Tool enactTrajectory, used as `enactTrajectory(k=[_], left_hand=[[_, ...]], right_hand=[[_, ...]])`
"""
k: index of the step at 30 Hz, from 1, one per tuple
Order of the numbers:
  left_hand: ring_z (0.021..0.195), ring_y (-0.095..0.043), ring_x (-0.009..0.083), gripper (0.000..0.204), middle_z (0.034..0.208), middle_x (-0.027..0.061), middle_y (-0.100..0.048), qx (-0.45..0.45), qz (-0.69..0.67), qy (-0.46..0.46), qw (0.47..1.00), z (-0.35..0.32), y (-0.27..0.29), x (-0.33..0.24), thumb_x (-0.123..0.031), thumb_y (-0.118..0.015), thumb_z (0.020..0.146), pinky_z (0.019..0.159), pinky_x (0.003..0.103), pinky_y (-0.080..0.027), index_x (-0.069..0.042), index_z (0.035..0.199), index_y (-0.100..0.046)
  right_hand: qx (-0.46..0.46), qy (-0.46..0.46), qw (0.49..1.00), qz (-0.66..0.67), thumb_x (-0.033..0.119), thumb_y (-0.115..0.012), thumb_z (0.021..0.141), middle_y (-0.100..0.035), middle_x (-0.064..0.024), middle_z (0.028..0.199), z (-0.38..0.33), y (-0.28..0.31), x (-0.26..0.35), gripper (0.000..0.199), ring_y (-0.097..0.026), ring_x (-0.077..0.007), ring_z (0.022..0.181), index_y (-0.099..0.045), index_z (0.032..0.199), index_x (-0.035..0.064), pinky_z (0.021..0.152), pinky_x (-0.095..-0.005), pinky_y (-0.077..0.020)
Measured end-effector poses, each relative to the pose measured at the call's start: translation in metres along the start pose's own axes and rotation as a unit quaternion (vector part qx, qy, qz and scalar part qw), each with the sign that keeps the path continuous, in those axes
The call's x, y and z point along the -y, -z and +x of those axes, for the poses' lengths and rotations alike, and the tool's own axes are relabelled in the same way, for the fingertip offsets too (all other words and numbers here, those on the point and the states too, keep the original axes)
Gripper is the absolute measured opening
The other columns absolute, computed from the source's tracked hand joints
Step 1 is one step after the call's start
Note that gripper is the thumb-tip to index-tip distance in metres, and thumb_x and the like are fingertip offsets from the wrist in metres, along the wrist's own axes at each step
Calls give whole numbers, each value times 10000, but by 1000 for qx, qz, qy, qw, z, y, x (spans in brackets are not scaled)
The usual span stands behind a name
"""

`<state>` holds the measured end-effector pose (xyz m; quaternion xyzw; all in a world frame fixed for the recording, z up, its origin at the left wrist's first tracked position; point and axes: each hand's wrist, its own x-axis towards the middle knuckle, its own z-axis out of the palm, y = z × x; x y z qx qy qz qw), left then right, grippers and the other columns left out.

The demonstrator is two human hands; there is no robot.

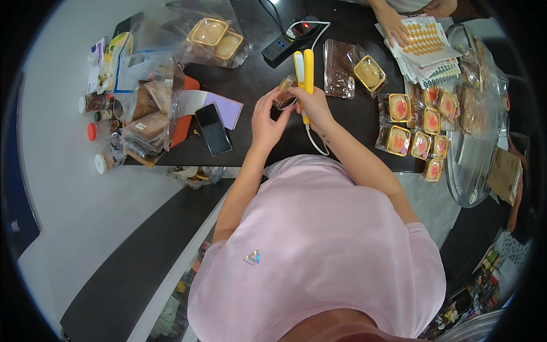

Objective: The person uses a yellow handheld heat sealer to seal small plastic bags containing square cakes. They repeatedly pick up a bag, seal it, and place it on a metal tray. Another person is visible in the background applying stickers to similar items.

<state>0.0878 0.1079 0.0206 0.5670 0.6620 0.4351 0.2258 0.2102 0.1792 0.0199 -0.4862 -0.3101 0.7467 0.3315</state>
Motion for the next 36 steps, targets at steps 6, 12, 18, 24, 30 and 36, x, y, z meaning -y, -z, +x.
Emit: enactTrajectory(k=[6, 12, 18, 24, 30, 36], left_hand=[[960, -641, 190, 164, 1045, 101, -679, -39, -99, 86, 991, 9, 7, 21, -103, -573, 899, 853, 294, -470, -15, 1019, -643], [975, -574, 90, 207, 1105, 49, -632, 204, -231, 146, 940, 26, 50, 32, -106, -504, 955, 882, 231, -434, 11, 1107, -580], [889, -572, 76, 171, 1067, 61, -644, 248, -198, 154, 936, 29, 47, 42, -91, -482, 954, 815, 230, -457, -11, 1072, -577], [980, -564, 95, 83, 1243, 107, -574, 215, -295, 159, 917, 28, 41, 42, -87, -443, 975, 864, 235, -439, -36, 1039, -460], [1057, -535, 114, 91, 1284, 127, -545, 172, -298, 150, 927, 26, 34, 44, -106, -416, 990, 932, 249, -403, -35, 1037, -449], [1073, -529, 120, 109, 1279, 128, -549, 144, -307, 138, 931, 26, 28, 44, -121, -390, 1001, 940, 252, -397, -36, 1050, -438]], right_hand=[[43, 33, 985, -162, 447, -600, 876, -513, -2, 651, -1, 33, 27, 402, -480, -64, 468, -558, 915, 50, 423, -222, -427], [108, 196, 809, -544, 503, -586, 843, -600, -135, 805, -19, 65, 57, 487, -629, -284, 750, -579, 1046, 60, 648, -368, -488], [169, 290, 696, -635, 457, -686, 754, -597, -102, 866, -27, 54, 57, 473, -628, -308, 745, -587, 991, 60, 639, -400, -494], [172, 326, 650, -664, 423, -670, 771, -588, -91, 834, -19, 39, 54, 383, -621, -292, 692, -591, 886, 66, 604, -393, -490], [167, 342, 642, -666, 413, -650, 797, -584, -81, 800, -11, 30, 50, 360, -611, -296, 668, -602, 841, 59, 583, -390, -482], [148, 324, 663, -658, 423, -644, 797, -608, -111, 769, -10, 27, 46, 375, -623, -311, 675, -606, 810, 50, 603, -410, -490]])
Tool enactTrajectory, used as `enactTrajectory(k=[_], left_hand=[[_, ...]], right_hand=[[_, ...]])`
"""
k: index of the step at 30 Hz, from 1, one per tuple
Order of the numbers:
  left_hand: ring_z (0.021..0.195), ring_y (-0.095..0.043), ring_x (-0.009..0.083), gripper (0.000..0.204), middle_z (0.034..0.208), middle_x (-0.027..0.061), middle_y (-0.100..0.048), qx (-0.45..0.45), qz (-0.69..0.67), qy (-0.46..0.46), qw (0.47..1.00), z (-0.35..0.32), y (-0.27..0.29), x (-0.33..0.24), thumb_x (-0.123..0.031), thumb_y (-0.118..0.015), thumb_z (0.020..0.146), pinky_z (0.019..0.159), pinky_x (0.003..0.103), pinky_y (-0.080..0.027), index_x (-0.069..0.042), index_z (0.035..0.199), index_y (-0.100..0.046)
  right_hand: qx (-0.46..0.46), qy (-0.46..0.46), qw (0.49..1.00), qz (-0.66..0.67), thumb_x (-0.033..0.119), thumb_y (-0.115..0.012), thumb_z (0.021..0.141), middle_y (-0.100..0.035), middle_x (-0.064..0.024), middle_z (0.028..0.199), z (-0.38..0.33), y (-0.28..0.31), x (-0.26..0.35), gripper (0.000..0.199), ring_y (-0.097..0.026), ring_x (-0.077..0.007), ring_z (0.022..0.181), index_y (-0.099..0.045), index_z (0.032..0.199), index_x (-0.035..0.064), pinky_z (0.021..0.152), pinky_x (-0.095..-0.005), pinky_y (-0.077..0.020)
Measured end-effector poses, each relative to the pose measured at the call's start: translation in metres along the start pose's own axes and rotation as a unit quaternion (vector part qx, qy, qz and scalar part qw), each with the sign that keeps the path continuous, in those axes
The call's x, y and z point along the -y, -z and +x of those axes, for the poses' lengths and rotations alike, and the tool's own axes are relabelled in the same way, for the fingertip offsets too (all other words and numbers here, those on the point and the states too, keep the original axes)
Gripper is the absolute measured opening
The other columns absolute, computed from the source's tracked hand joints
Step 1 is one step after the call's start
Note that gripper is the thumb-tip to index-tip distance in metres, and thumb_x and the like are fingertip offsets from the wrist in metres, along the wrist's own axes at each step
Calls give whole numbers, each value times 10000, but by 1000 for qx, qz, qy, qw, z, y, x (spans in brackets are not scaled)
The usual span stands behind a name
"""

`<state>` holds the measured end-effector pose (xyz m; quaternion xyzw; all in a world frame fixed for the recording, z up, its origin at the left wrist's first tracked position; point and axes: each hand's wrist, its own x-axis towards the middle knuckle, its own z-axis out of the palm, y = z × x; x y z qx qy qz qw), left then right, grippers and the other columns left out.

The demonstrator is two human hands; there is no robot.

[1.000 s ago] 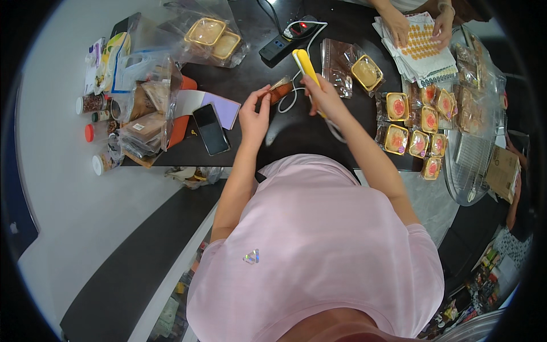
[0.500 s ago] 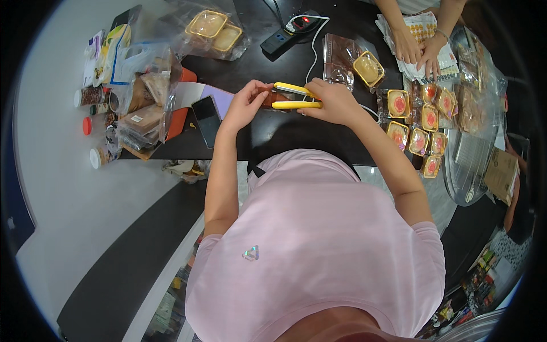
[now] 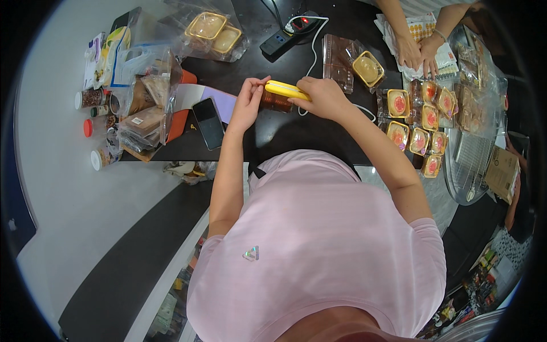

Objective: The person uses a yellow handheld heat sealer to seal small plastic bags containing square cakes. They repeatedly pick up a bag, seal it, and place it on a metal tray. Another person is visible in the background applying stickers to similar items.

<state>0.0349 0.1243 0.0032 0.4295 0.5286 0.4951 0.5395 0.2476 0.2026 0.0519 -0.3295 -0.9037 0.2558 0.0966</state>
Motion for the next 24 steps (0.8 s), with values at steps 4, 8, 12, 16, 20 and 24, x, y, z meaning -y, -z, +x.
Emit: enactTrajectory(k=[4, 8, 12, 16, 20, 24], left_hand=[[1088, -527, 127, 109, 1281, 134, -549, -13, 0, -12, 1000, 4, -2, 4, -122, -382, 1002, 944, 260, -396, -40, 1055, -430], [1087, -531, 141, 99, 1281, 142, -549, -7, 12, -5, 1000, 8, -4, 3, -117, -375, 1004, 956, 266, -389, -45, 1043, -429], [1173, -485, 186, 120, 1324, 167, -498, -32, -13, -14, 999, 9, -5, 9, -77, -405, 977, 1009, 302, -353, -54, 1092, -430], [1283, -388, 254, 427, 1389, 187, -388, -98, 151, -87, 980, -3, -19, 20, -50, -519, 887, 1057, 362, -314, -38, 1288, -376], [1217, -418, 358, 879, 1296, 222, -400, -170, 367, -84, 911, -22, -54, 7, -249, -790, 674, 1023, 410, -347, -1, 1363, -303], [1143, -454, 369, 841, 1210, 212, -444, -214, 376, -74, 898, -11, -63, 11, -285, -811, 650, 964, 421, -386, 14, 1292, -359]], right_hand=[[4, -11, 1000, 14, 422, -640, 805, -611, -116, 792, 1, -1, -3, 381, -617, -316, 692, -604, 827, 43, 609, -411, -483], [17, -19, 1000, 15, 420, -637, 809, -611, -115, 806, 1, -2, -5, 381, -613, -312, 696, -600, 834, 41, 605, -408, -476], [-16, -8, 1000, 23, 408, -634, 812, -604, -117, 762, 0, -7, -7, 371, -602, -317, 663, -597, 794, 39, 584, -414, -464], [-45, -21, 998, 35, 405, -629, 812, -590, -125, 698, -1, -15, -15, 389, -588, -326, 633, -586, 721, 29, 569, -422, -451], [-15, -74, 995, 60, 436, -618, 803, -626, -148, 719, -1, -14, -13, 416, -612, -340, 668, -619, 732, 26, 614, -433, -474], [-22, -101, 992, 72, 451, -612, 807, -626, -149, 717, -1, -14, -9, 429, -616, -342, 677, -628, 730, 29, 615, -433, -474]])
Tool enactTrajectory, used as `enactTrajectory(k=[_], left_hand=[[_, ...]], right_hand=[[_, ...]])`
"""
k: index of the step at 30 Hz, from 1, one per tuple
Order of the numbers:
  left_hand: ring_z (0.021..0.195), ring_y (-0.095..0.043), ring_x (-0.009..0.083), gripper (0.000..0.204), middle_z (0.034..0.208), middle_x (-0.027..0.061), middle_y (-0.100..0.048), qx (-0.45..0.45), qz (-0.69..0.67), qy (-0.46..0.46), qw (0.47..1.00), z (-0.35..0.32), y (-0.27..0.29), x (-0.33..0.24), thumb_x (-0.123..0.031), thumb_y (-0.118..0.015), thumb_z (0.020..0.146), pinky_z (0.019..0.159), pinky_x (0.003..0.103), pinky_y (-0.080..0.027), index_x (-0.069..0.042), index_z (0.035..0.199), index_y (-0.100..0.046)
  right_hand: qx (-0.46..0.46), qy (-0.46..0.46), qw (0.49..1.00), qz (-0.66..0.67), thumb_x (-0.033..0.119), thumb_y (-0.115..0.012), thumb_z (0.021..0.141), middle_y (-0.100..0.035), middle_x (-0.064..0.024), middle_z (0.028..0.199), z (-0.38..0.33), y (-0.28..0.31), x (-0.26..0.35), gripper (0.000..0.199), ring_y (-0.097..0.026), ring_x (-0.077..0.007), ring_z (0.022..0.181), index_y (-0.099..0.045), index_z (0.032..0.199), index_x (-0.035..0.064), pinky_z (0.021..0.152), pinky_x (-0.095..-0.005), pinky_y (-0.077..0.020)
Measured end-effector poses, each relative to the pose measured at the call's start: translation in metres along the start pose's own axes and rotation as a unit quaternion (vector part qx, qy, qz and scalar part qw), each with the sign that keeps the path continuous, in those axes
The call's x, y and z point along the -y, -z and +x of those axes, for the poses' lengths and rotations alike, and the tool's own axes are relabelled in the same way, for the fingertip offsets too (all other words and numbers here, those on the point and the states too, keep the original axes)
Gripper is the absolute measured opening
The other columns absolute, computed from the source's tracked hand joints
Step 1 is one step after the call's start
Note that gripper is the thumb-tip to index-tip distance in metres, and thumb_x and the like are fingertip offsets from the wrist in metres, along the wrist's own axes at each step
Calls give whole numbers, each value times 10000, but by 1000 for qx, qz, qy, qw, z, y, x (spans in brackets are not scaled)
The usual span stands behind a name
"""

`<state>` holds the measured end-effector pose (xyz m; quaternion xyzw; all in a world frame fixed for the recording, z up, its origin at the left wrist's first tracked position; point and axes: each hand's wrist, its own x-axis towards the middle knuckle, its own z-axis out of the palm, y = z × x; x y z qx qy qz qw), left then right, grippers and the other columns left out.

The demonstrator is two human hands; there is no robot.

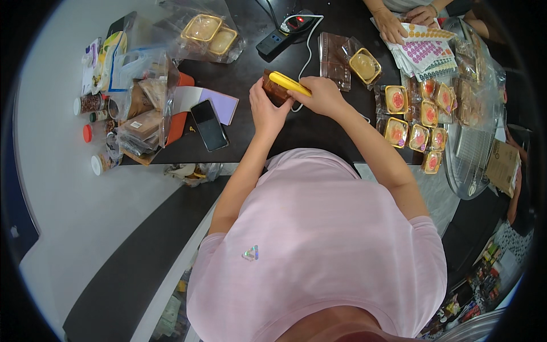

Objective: The person uses a yellow handheld heat sealer to seal small plastic bags containing square cakes. They repeatedly pick up a bag, seal it, and place it on a metal tray. Another person is visible in the background applying stickers to similar items.

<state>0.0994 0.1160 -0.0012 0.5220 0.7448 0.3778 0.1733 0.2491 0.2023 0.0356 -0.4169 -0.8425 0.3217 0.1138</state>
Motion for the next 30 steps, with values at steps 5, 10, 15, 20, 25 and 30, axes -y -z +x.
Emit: enactTrajectory(k=[5, 10, 15, 20, 25, 30], left_hand=[[1114, -475, 363, 784, 1182, 201, -466, 6, 25, -8, 1000, 5, -2, 1, -281, -806, 654, 942, 416, -404, 14, 1249, -389], [1122, -470, 365, 791, 1191, 203, -461, 9, 22, -11, 1000, 4, -1, 0, -285, -804, 656, 950, 417, -400, 12, 1257, -386], [1123, -469, 368, 821, 1200, 202, -459, 4, 33, -29, 999, 4, -1, -4, -279, -802, 654, 954, 418, -400, 8, 1289, -369], [1099, -507, 324, 841, 1189, 175, -491, 46, 0, -23, 999, 13, 3, 3, -231, -808, 652, 941, 396, -416, -9, 1317, -344], [1186, -477, 222, 957, 1304, 132, -469, 318, -430, 118, 837, 27, 52, 20, -128, -801, 681, 1003, 361, -364, -70, 1427, -205], [1261, -413, 225, 1071, 1414, 107, -377, 454, -567, 71, 684, 29, 61, -1, -125, -789, 654, 1052, 350, -310, -65, 1484, -115]], right_hand=[[-19, -5, 1000, -7, 464, -603, 814, -621, -152, 700, -3, -1, -2, 440, -618, -346, 672, -639, 739, 31, 607, -434, -473], [-28, -4, 999, -16, 465, -608, 806, -619, -151, 691, 1, -4, -2, 444, -617, -345, 662, -636, 729, 29, 599, -439, -472], [-26, 4, 1000, -14, 461, -607, 809, -616, -153, 688, 4, -4, -4, 449, -615, -348, 661, -621, 714, 21, 596, -439, -470], [-50, -24, 989, 135, 465, -607, 837, -631, -120, 721, 0, -23, -25, 434, -595, -263, 550, -621, 885, 34, 515, -359, -453], [52, -184, 852, 488, 326, -675, 826, -596, -4, 710, -5, 12, -6, 423, -434, -54, 459, -566, 1149, 77, 413, -200, -341], [115, -115, 784, 599, 198, -689, 814, -569, 6, 668, -13, 26, 15, 356, -392, -34, 417, -599, 1107, 17, 398, -185, -315]])
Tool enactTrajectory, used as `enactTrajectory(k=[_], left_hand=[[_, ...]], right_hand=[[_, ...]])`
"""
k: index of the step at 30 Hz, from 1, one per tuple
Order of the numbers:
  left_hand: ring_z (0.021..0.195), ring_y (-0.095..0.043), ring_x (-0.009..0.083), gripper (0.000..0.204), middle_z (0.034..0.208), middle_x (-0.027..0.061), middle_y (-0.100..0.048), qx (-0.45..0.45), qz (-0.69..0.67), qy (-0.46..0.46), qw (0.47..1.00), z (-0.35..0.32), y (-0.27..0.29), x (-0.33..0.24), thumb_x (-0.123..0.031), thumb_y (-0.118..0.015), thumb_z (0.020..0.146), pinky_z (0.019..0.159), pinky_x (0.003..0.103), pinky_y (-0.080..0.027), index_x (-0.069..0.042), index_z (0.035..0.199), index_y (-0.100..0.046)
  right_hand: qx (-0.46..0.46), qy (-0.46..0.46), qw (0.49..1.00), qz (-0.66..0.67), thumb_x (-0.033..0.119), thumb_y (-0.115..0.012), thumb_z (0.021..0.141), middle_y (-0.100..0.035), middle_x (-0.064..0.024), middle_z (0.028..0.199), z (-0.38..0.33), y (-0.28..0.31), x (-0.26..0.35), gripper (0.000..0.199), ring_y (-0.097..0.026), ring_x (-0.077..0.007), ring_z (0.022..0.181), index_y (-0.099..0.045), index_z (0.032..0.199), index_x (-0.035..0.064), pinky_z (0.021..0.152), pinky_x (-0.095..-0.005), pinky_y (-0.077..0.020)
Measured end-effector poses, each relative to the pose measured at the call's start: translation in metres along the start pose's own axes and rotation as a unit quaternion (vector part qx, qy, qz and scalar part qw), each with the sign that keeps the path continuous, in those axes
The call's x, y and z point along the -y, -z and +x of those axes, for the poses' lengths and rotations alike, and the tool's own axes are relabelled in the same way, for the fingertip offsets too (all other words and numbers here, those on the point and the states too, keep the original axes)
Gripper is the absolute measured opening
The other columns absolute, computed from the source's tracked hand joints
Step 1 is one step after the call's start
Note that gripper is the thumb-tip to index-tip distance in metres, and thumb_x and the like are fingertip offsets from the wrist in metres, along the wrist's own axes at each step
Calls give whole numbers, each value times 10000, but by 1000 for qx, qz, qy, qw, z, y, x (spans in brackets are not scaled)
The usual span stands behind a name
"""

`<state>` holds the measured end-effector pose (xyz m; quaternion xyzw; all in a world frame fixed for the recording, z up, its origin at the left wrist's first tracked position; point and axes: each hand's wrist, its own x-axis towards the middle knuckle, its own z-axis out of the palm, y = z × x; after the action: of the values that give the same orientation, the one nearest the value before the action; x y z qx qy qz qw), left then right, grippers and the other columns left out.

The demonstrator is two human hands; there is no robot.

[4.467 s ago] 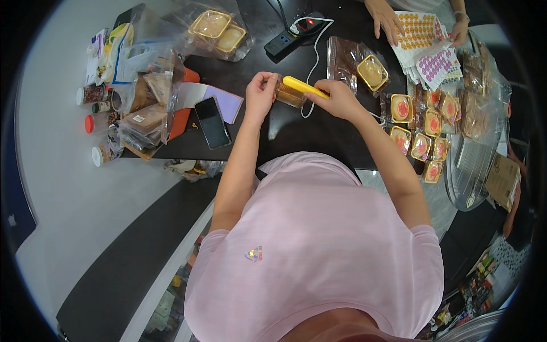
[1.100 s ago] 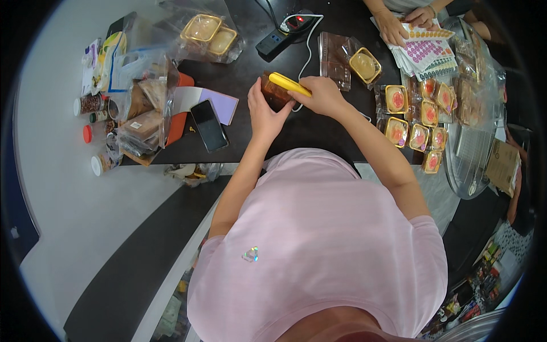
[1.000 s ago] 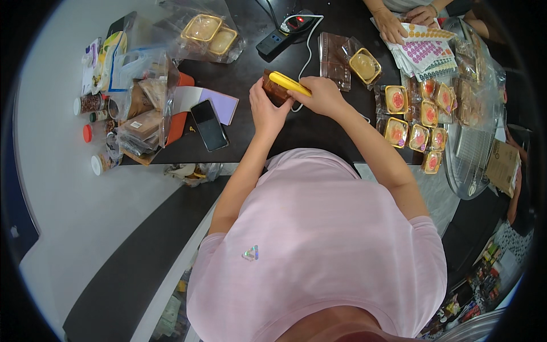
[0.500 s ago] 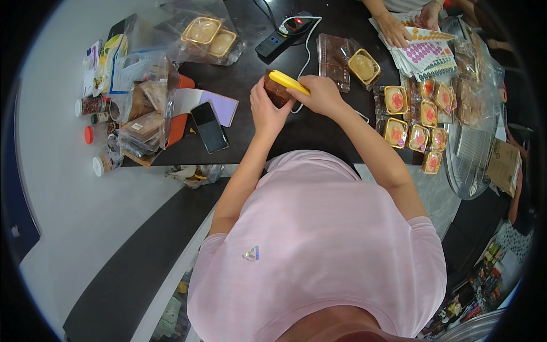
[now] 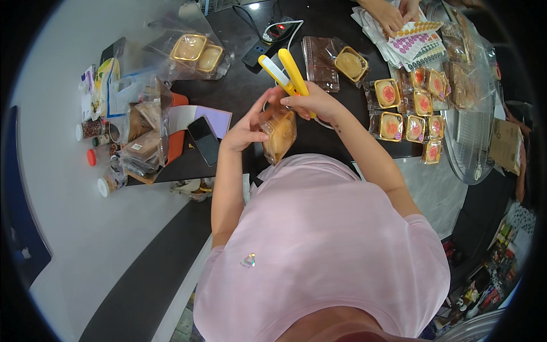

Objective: The person uses a yellow handheld heat sealer to seal small plastic bags containing square cakes. They repeatedly pick up a bag, seal it, and place it on a metal tray. Another person is visible in the background applying stickers to similar items.

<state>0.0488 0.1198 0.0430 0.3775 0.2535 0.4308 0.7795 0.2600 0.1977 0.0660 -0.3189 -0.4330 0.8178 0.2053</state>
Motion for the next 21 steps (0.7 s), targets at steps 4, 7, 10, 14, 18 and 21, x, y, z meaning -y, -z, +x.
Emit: enactTrajectory(k=[4, 7, 10, 14, 18, 21], left_hand=[[1299, -375, 218, 965, 1429, 102, -359, 7, -88, -4, 996, 0, 7, 26, -244, -747, 708, 1078, 347, -266, -37, 1466, -187], [1254, -416, 204, 812, 1386, 99, -405, -79, -155, 25, 984, -8, 7, 31, -259, -715, 772, 1055, 338, -296, -35, 1419, -278], [1172, -482, 166, 533, 1287, 84, -501, -156, -84, 15, 984, -12, 13, 38, -207, -655, 857, 1009, 310, -348, -29, 1302, -422], [1053, -551, 106, 180, 1106, 46, -618, -247, 115, 12, 962, 0, 13, 51, -81, -567, 921, 924, 248, -409, -18, 1089, -558], [1022, -566, 110, 151, 1103, 52, -626, -265, 136, 10, 955, 2, 15, 54, -81, -555, 927, 905, 251, -422, -23, 1066, -571], [1016, -568, 114, 134, 1110, 60, -627, -266, 145, 20, 953, 4, 11, 47, -79, -546, 931, 900, 251, -424, -27, 1054, -563]], right_hand=[[-38, -16, 999, -29, 191, -687, 823, -516, 19, 571, -2, -8, 3, 283, -398, -45, 406, -612, 1009, -7, 395, -196, -314], [-83, 17, 996, 18, 181, -682, 833, -486, 22, 536, -1, -1, -19, 211, -416, -56, 411, -598, 917, 7, 394, -205, -324], [-180, 18, 982, 49, 166, -678, 838, -495, 12, 547, -3, -2, -43, 184, -429, -63, 417, -570, 855, 19, 403, -212, -336], [-194, 6, 981, -18, 229, -670, 853, -521, -8, 605, -9, 0, -62, 243, -460, -72, 454, -579, 931, 17, 427, -216, -359], [-195, 63, 937, -282, 434, -567, 895, -604, -70, 817, -23, 28, -50, 408, -602, -197, 706, -600, 1007, 43, 633, -323, -471], [-165, 87, 874, -450, 491, -564, 866, -630, -128, 839, -35, 41, -42, 475, -625, -295, 770, -610, 1012, 42, 704, -379, -477]])
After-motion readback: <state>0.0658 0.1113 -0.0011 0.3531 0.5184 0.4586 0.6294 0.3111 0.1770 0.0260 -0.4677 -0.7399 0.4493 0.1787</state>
